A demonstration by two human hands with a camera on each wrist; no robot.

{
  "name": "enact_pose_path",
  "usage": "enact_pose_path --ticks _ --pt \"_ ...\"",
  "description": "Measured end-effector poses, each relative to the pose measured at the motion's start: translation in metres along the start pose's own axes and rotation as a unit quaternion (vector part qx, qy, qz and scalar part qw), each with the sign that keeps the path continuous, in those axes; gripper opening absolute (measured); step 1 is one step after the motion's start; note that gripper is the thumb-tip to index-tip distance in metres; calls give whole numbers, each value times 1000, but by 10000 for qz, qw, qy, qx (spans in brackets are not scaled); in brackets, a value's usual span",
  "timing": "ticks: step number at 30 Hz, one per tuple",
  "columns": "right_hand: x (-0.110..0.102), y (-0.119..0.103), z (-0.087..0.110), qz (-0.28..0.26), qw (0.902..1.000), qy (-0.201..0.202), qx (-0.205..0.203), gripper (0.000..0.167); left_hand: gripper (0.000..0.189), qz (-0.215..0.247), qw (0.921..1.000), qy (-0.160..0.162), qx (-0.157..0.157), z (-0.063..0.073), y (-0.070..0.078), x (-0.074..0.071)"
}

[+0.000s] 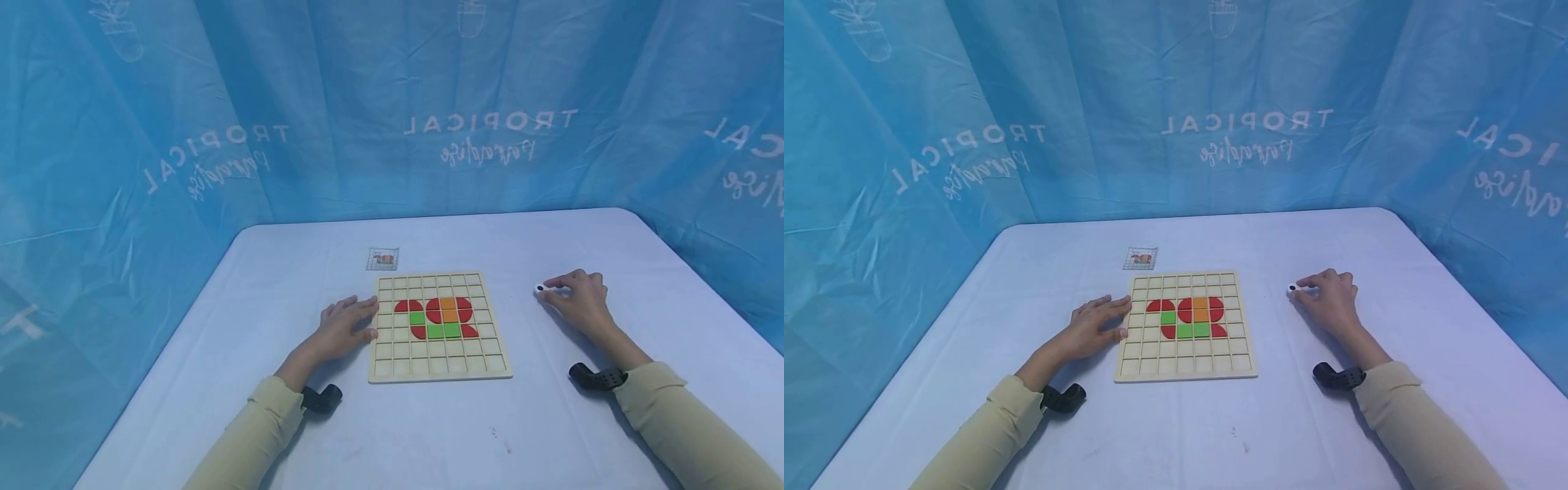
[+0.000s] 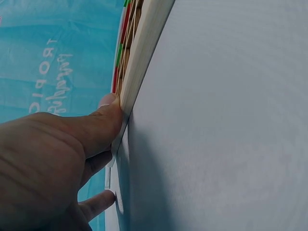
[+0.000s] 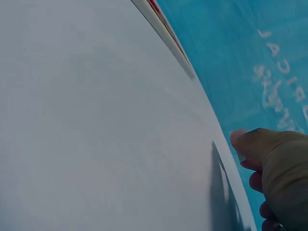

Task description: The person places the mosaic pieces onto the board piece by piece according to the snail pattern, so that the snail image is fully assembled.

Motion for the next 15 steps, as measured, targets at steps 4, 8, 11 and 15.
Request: enact_pose_path --ticks 4,8,11,15 --pt "10 -29 -1 -122 9998 -49 -164 29 58 38 10000 -3 -9 0 -1 0" --pt "23 -60 -2 -210 9991 -122 -360 29 59 13 10000 -11 -29 0 -3 0" --pt "35 -85 -3 -294 9983 -229 -446 32 59 9 10000 -11 -57 0 -4 1" --pt "52 -115 -5 -404 9968 -277 -625 32 59 57 10000 1 -51 0 -4 0"
Point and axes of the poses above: each hand's wrist, its own z-axis away from the middle knuckle, its own x-axis out of the palm, y = z × x, the point moved 3 cm from there along -z, towards the middle knuckle, and after that the axes turned 4 degrees about -y, right-handed, at the moved point
